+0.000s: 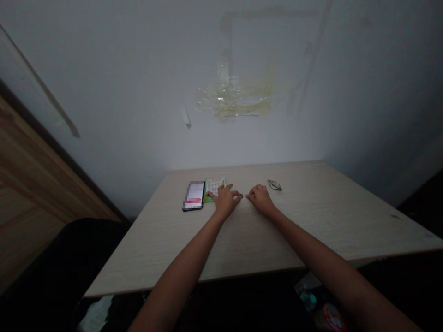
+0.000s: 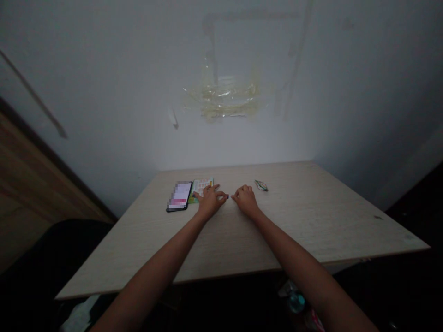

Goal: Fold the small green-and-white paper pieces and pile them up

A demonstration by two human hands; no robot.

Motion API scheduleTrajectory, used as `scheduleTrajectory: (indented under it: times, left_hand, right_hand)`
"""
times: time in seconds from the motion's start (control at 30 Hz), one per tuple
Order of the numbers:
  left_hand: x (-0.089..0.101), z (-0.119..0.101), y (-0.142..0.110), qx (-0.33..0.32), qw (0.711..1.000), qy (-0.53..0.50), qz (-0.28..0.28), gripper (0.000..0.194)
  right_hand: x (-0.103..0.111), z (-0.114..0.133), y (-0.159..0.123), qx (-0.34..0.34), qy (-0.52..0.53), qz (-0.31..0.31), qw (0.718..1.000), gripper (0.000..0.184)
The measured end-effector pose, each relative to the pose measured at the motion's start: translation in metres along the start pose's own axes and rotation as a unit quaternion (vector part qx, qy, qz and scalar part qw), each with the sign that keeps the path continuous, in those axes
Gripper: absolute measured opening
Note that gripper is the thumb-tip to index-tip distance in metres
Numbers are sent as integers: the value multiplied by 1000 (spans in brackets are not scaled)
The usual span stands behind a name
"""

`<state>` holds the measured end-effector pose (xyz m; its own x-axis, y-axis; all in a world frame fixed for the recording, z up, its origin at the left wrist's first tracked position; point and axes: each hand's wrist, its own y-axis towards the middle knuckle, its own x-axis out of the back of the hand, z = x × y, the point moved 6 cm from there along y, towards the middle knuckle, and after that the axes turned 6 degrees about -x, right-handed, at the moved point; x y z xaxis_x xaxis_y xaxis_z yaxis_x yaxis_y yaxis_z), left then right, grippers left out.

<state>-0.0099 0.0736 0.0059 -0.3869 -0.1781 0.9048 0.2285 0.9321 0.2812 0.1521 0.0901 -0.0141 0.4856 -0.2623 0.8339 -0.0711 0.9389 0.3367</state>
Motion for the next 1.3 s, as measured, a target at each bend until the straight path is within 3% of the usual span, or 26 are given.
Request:
scheduleTrajectory:
  times: [0.2, 0.43, 0.73, 0.93, 1.3]
  left_hand:
    - [-2, 0, -1, -12, 1000, 24, -4, 26]
    - [-3, 3, -1, -22, 1000, 18, 8, 30]
    - [-1, -4, -6, -84, 996, 2, 5, 24]
    - [-3, -10, -11, -140, 990, -24, 23, 21]
    - [2, -19, -18, -183, 983, -16, -4, 21]
  right_hand:
    - [8, 8, -5, 65, 45, 0, 997, 15]
    - [10, 4, -4, 27, 31, -6, 999, 15]
    - [14, 4, -4, 27, -5, -6, 1000, 18]
    - [7, -3, 1, 33, 30, 8, 999, 18]
    - [3, -17, 4, 31, 111, -1, 993, 19]
